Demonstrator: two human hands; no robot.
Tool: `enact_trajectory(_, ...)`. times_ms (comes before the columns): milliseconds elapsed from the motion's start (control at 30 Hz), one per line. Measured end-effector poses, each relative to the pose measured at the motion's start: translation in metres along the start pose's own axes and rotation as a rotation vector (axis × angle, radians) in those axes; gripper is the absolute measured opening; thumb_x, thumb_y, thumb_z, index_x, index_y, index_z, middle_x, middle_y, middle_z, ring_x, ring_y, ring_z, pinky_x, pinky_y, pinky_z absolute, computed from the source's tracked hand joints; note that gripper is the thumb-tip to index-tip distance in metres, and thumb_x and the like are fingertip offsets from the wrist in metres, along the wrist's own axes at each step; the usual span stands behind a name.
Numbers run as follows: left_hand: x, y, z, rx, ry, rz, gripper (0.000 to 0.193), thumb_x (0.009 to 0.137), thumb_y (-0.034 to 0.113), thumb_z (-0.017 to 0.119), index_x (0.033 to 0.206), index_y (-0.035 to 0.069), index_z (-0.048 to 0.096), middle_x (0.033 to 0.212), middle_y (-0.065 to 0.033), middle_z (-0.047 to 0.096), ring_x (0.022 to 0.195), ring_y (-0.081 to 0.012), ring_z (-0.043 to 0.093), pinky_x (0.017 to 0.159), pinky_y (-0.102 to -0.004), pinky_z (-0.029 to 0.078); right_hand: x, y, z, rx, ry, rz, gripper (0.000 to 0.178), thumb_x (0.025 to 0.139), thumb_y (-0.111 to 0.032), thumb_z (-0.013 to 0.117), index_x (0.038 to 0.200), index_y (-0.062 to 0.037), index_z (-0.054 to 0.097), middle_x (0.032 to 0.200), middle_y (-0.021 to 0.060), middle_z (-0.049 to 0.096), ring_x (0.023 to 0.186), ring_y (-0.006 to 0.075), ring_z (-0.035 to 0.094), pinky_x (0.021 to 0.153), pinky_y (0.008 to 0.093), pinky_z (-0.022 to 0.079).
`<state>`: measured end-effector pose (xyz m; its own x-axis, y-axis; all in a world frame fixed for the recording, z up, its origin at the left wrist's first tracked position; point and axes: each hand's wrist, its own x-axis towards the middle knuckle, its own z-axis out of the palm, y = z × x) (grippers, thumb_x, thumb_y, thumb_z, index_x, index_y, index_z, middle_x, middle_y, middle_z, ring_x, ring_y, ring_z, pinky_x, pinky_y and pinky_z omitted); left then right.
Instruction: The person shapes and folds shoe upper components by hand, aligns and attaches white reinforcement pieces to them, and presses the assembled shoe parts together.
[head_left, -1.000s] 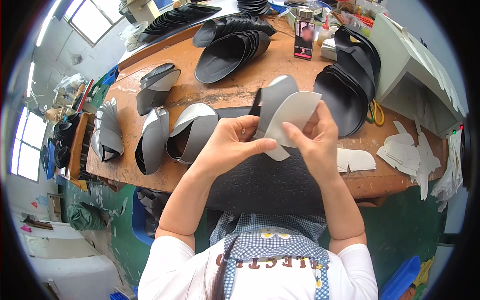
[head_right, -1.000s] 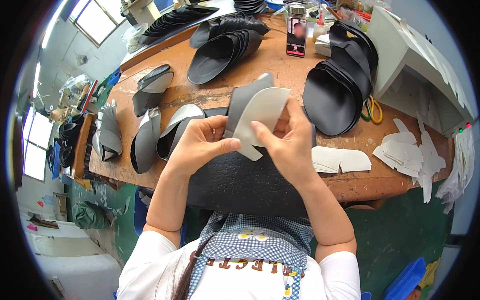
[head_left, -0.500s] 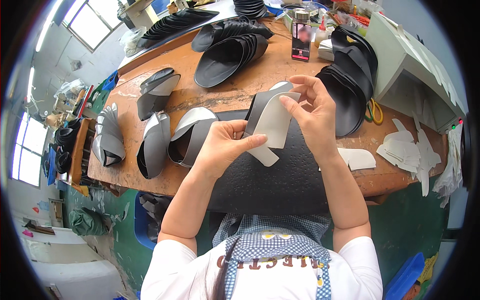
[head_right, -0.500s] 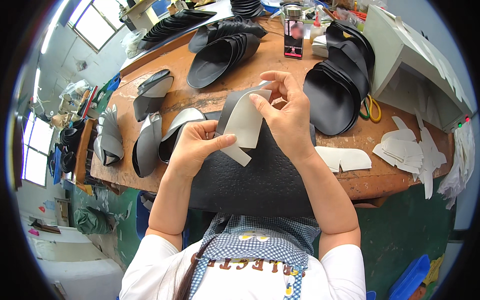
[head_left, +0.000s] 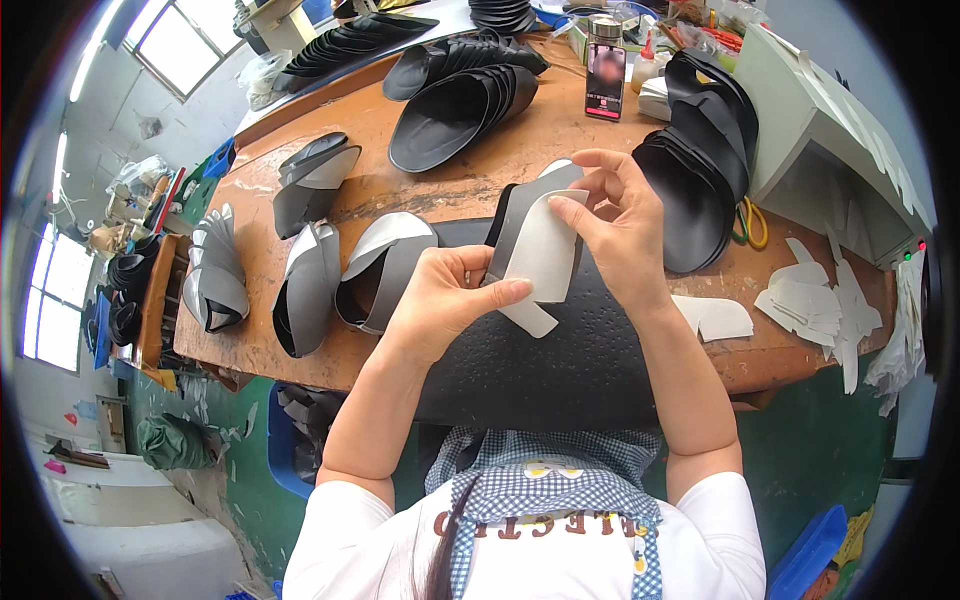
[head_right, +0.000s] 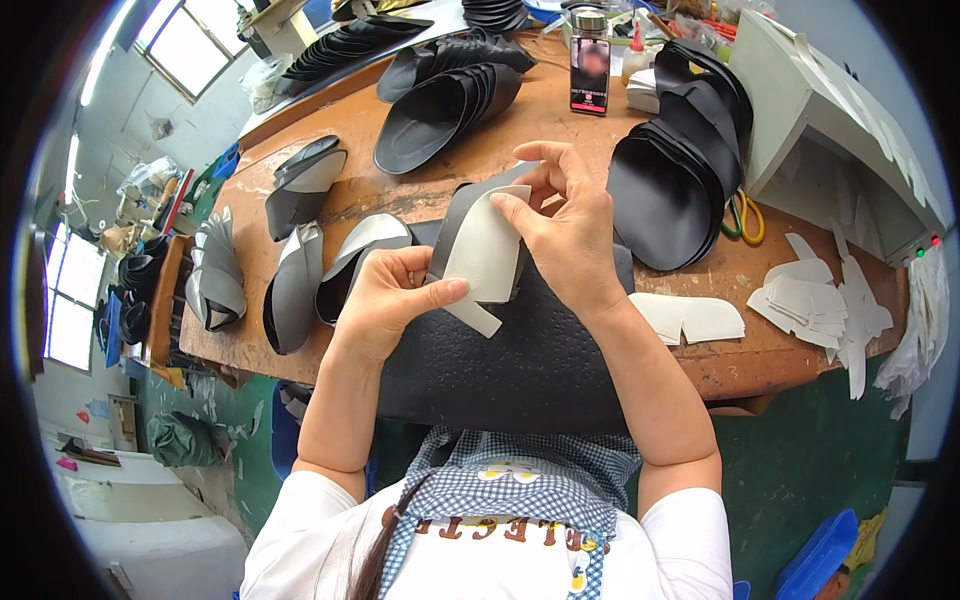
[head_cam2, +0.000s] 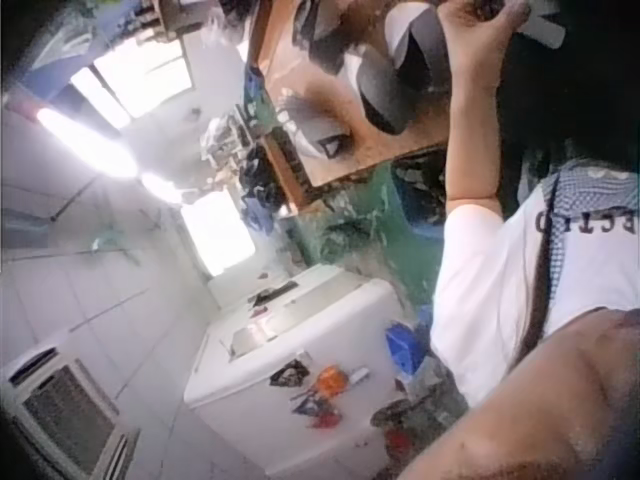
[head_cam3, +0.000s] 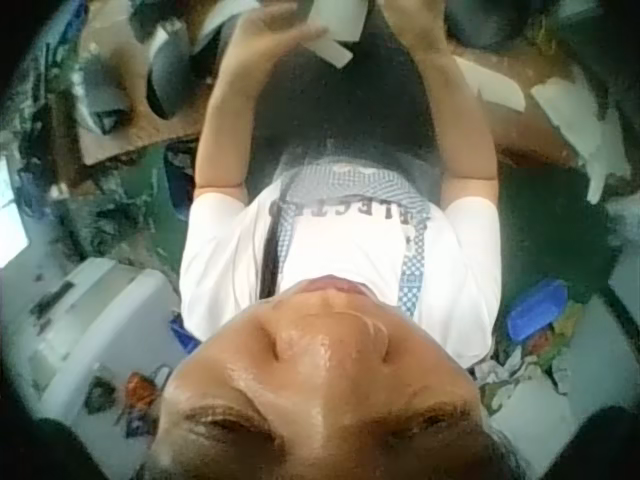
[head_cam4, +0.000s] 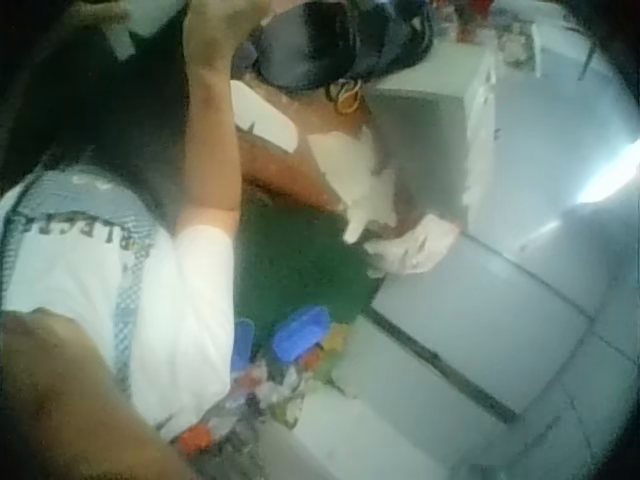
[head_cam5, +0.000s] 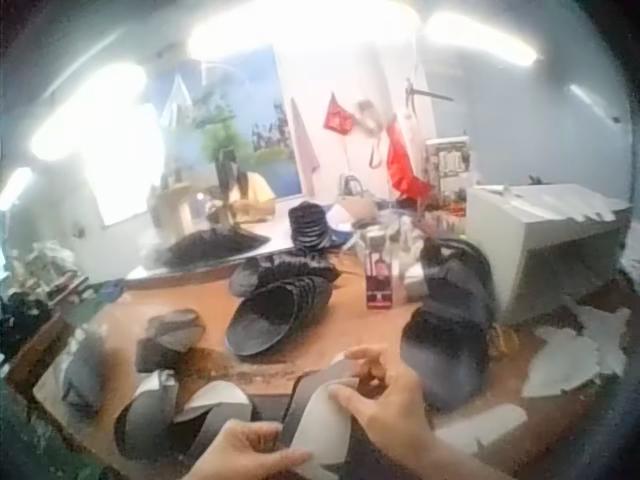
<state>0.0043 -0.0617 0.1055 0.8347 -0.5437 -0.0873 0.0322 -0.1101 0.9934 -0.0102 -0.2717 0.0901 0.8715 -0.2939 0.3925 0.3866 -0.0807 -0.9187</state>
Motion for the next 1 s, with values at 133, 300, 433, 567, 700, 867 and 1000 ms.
enact_trajectory(133, -0.002, -0.005, -0.002, -0.047, -0.003, 0.030, 0.028, 0.082, 0.017, 0.088, 0.099, -0.002, 0.075, 0.086, -0.0037, 0.073, 0.077, -0.0053, 0.064, 0.069, -0.0202, 0.050, -0.001, 0.003, 0.000, -0.208, 0.049, -0.089, 0.037, 0.088, 0.000, 0.075, 0.121, -0.0022, 0.060, 0.090, 0.0012, 0.064, 0.076, 0.0049, 0.060, 0.066, 0.0202, 0.051)
enact_trajectory(300, -0.007, -0.006, 0.002, -0.045, 0.027, 0.075, 0.025, 0.084, 0.014, 0.087, 0.099, -0.001, 0.074, 0.088, -0.0033, 0.073, 0.079, -0.0049, 0.063, 0.071, -0.0200, 0.049, -0.006, 0.028, -0.022, 0.081, 0.243, 0.198, 0.035, 0.100, -0.018, 0.066, 0.127, 0.0017, 0.054, 0.100, 0.0048, 0.065, 0.080, 0.0069, 0.062, 0.064, 0.0213, 0.051)
enact_trajectory(433, -0.010, -0.011, 0.008, -0.028, 0.031, 0.086, 0.025, 0.084, 0.012, 0.086, 0.099, 0.000, 0.071, 0.089, -0.0023, 0.072, 0.081, -0.0047, 0.062, 0.072, -0.0209, 0.049, -0.022, 0.011, -0.002, 0.453, 0.098, 0.417, 0.055, 0.096, -0.017, 0.071, 0.137, 0.0047, 0.043, 0.111, 0.0102, 0.067, 0.087, 0.0131, 0.067, 0.067, 0.0246, 0.055)
enact_trajectory(567, -0.012, -0.020, 0.014, 0.151, 0.035, 0.170, 0.028, 0.081, 0.007, 0.087, 0.102, 0.000, 0.070, 0.090, -0.0019, 0.072, 0.081, -0.0054, 0.065, 0.073, -0.0198, 0.054, -0.014, 0.025, -0.007, 0.450, -0.070, 0.430, 0.067, 0.092, -0.014, 0.074, 0.144, 0.0076, 0.037, 0.119, 0.0130, 0.067, 0.091, 0.0145, 0.069, 0.068, 0.0266, 0.057)
enact_trajectory(700, -0.015, -0.019, 0.009, 0.089, 0.031, 0.090, 0.027, 0.082, 0.009, 0.087, 0.100, -0.001, 0.070, 0.089, -0.0021, 0.072, 0.081, -0.0051, 0.065, 0.073, -0.0198, 0.053, -0.014, 0.016, -0.020, 0.459, -0.011, 0.466, 0.065, 0.093, -0.022, 0.072, 0.142, 0.0063, 0.040, 0.117, 0.0141, 0.067, 0.091, 0.0143, 0.069, 0.071, 0.0276, 0.057)
enact_trajectory(867, -0.019, -0.018, 0.013, 0.071, 0.044, 0.066, 0.027, 0.082, 0.009, 0.087, 0.100, -0.001, 0.070, 0.088, -0.0022, 0.071, 0.080, -0.0052, 0.064, 0.073, -0.0196, 0.053, -0.038, 0.008, -0.006, 0.369, -0.124, 0.357, 0.073, 0.088, -0.024, 0.082, 0.143, 0.0012, 0.041, 0.122, 0.0150, 0.064, 0.112, 0.0195, 0.064, 0.095, 0.0341, 0.054)
enact_trajectory(1000, -0.019, -0.023, 0.016, 0.086, 0.073, 0.118, 0.026, 0.083, 0.009, 0.086, 0.100, -0.001, 0.070, 0.088, -0.0021, 0.071, 0.082, -0.0058, 0.064, 0.075, -0.0203, 0.052, -0.049, 0.009, 0.003, 0.127, -0.019, 0.151, 0.079, 0.083, -0.018, 0.086, 0.142, 0.0030, 0.038, 0.127, 0.0159, 0.060, 0.116, 0.0209, 0.060, 0.095, 0.0348, 0.053)
